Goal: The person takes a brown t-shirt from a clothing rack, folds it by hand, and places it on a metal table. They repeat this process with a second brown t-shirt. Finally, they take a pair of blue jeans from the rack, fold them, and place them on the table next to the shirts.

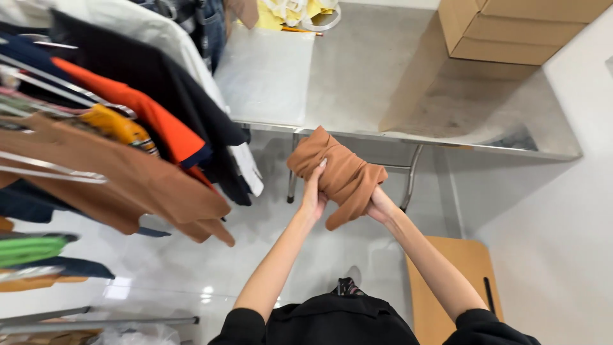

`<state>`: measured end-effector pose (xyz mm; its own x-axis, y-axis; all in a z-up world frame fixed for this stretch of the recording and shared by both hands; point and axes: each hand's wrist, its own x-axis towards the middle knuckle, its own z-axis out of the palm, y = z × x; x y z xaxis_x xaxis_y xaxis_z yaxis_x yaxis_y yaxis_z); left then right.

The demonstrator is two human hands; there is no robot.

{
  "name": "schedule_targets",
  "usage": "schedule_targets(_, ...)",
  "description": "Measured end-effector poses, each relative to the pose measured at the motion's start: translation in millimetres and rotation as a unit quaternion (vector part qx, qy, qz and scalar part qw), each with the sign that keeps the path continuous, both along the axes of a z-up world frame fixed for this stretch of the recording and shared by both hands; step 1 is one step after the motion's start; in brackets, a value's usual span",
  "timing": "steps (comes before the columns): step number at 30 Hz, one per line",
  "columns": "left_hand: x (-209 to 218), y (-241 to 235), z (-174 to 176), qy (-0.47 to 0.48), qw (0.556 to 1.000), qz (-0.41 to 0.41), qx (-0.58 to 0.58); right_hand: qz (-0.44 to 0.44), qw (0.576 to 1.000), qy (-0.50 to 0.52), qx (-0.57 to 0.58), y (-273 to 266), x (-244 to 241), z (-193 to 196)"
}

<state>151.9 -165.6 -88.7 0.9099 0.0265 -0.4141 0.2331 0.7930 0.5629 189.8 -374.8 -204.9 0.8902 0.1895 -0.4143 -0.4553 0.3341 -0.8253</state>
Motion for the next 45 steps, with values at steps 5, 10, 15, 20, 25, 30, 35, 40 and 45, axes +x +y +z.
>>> schedule_targets(5,58.6,-64.2,11.0,0.051,0.995,0.085,-0.009,-0.018,1.000,-0.002,0.004,-69.6,47.9,21.7)
schedule_targets(10,108.6,-134.6,38.5,0.060,0.989,0.135,-0.011,-0.068,0.995,0.076,0.020,-97.7,20.6,150.4)
schedule_targets(15,142.9,-201.2,41.1,0.039,0.990,0.118,-0.069,-0.041,0.983,0.058,0.172,-99.0,67.7,241.0)
schedule_targets(20,186.7,-221.6,36.8,0.038,0.989,0.114,-0.091,-0.127,0.979,0.044,0.156,-129.1,149.0,212.2)
schedule_targets(25,239.5,-222.2,10.1,0.052,0.989,0.086,-0.112,-0.172,0.976,0.054,0.122,-158.3,239.8,134.6)
schedule_targets(30,329.8,-190.8,-5.4,-0.028,0.991,-0.032,-0.123,-0.240,0.965,0.056,0.088,-185.9,364.5,76.8)
schedule_targets(35,436.0,-126.6,48.5,-0.014,0.983,-0.167,0.076,-0.182,0.982,-0.053,0.016,-182.0,462.4,70.3)
schedule_targets(40,553.0,-117.9,14.4,0.058,0.930,-0.243,0.271,-0.153,0.983,-0.036,-0.093,-169.6,522.7,86.7)
schedule_targets(45,639.5,-132.1,-10.5,0.052,0.963,-0.164,0.206,-0.129,0.988,0.047,-0.073,-155.9,563.1,146.5)
